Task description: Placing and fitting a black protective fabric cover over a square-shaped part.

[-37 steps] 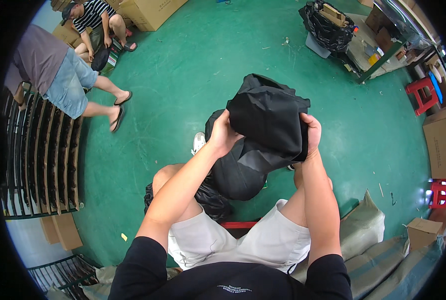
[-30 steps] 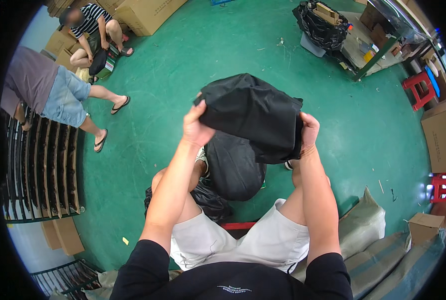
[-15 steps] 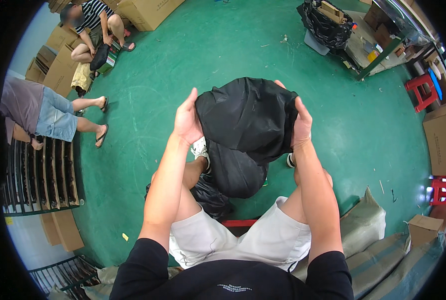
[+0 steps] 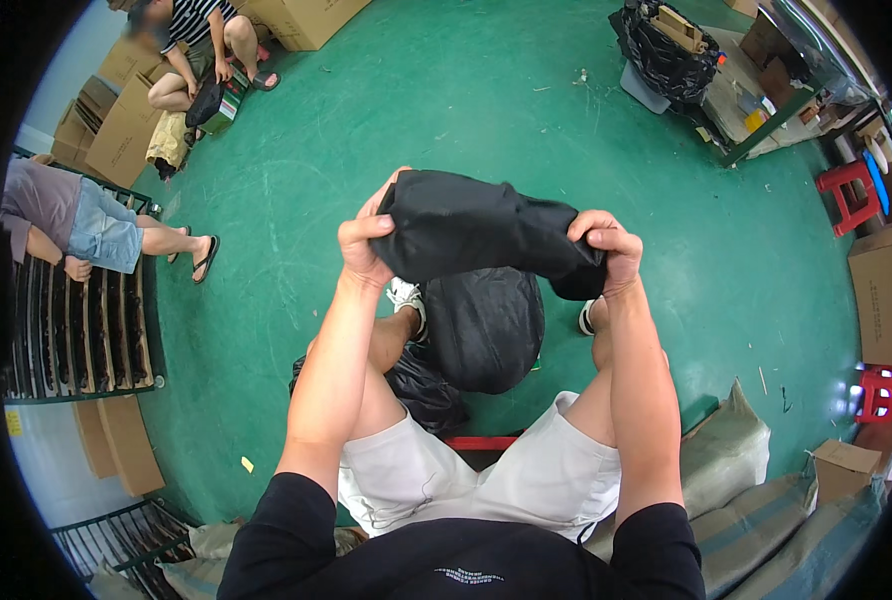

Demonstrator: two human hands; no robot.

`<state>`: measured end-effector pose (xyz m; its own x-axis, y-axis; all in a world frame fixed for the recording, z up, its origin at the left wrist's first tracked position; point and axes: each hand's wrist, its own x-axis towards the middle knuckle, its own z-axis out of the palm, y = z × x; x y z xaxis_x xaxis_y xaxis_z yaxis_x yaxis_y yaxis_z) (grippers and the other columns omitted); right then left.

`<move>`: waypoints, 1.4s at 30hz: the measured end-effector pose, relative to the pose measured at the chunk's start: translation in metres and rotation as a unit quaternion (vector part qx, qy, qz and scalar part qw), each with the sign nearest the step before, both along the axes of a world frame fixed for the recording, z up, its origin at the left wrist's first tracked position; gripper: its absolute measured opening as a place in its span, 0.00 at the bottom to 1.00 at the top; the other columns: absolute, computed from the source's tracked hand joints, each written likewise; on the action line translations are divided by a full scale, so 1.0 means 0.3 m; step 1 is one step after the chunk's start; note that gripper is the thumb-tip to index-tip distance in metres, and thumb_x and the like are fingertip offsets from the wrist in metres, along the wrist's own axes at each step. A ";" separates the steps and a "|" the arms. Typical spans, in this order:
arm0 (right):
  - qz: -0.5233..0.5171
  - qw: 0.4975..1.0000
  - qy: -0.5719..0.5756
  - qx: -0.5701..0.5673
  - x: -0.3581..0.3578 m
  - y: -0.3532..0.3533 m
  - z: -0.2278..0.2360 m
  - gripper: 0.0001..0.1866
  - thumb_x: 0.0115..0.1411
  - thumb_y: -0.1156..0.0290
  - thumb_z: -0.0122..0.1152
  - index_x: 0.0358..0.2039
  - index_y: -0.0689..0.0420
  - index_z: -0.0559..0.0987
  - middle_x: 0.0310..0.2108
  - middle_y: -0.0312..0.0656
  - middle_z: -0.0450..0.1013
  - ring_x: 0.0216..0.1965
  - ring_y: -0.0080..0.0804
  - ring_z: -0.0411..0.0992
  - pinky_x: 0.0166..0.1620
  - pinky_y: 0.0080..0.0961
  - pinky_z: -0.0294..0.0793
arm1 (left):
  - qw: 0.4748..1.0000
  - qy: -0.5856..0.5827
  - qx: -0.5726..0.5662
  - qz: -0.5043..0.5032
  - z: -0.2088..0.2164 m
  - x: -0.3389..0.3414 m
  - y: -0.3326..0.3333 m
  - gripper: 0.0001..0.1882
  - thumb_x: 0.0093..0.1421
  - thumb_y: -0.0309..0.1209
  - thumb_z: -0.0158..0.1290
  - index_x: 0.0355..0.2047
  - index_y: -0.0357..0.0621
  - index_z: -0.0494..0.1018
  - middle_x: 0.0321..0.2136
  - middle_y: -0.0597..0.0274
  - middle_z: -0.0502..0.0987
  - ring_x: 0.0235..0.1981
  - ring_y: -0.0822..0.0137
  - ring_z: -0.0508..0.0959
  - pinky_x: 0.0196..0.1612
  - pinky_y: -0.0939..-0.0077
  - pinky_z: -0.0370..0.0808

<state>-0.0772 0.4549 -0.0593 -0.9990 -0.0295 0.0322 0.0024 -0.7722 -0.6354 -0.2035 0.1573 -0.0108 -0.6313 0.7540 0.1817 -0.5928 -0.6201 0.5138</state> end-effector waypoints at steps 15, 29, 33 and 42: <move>0.060 0.982 -0.027 0.177 0.037 0.014 0.082 0.18 0.43 0.84 0.60 0.38 0.60 0.76 0.32 0.39 0.78 0.31 0.24 0.74 0.38 0.16 0.71 | 0.996 0.067 -0.043 -0.030 0.040 0.010 -0.089 0.46 0.37 0.15 0.64 0.58 0.39 0.58 0.43 0.53 0.77 0.46 0.59 0.79 0.51 0.69 0.74; 0.238 0.850 -0.195 0.427 0.077 0.003 0.080 0.25 0.53 0.76 0.62 0.52 0.65 0.72 0.31 0.38 0.78 0.35 0.24 0.74 0.40 0.20 0.72 | 0.898 0.116 -0.388 -0.172 -0.026 0.069 -0.196 0.35 0.47 0.17 0.64 0.56 0.33 0.64 0.40 0.61 0.79 0.40 0.74 0.78 0.46 0.79 0.75; 0.342 0.731 -0.164 0.568 0.087 0.000 -0.048 0.13 0.55 0.82 0.59 0.42 0.62 0.78 0.28 0.31 0.75 0.29 0.16 0.69 0.35 0.15 0.68 | 0.786 0.174 -0.521 -0.282 -0.218 0.034 -0.255 0.15 0.53 0.19 0.61 0.43 0.32 0.75 0.39 0.67 0.80 0.41 0.77 0.76 0.46 0.79 0.74; 0.339 0.880 -0.162 0.289 0.041 -0.037 -0.100 0.06 0.62 0.73 0.59 0.38 0.60 0.77 0.32 0.28 0.76 0.35 0.14 0.71 0.40 0.18 0.69 | 0.893 0.116 -0.274 -0.338 -0.238 0.018 -0.373 0.10 0.57 0.29 0.62 0.33 0.39 0.72 0.27 0.71 0.75 0.30 0.79 0.76 0.35 0.82 0.73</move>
<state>-0.0649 0.4438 -0.0893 -0.6991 -0.5411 -0.4674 0.5915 -0.0704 -0.8032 -0.1980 0.0453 -0.0822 0.0091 0.9645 -0.2640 -0.5750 0.2210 0.7877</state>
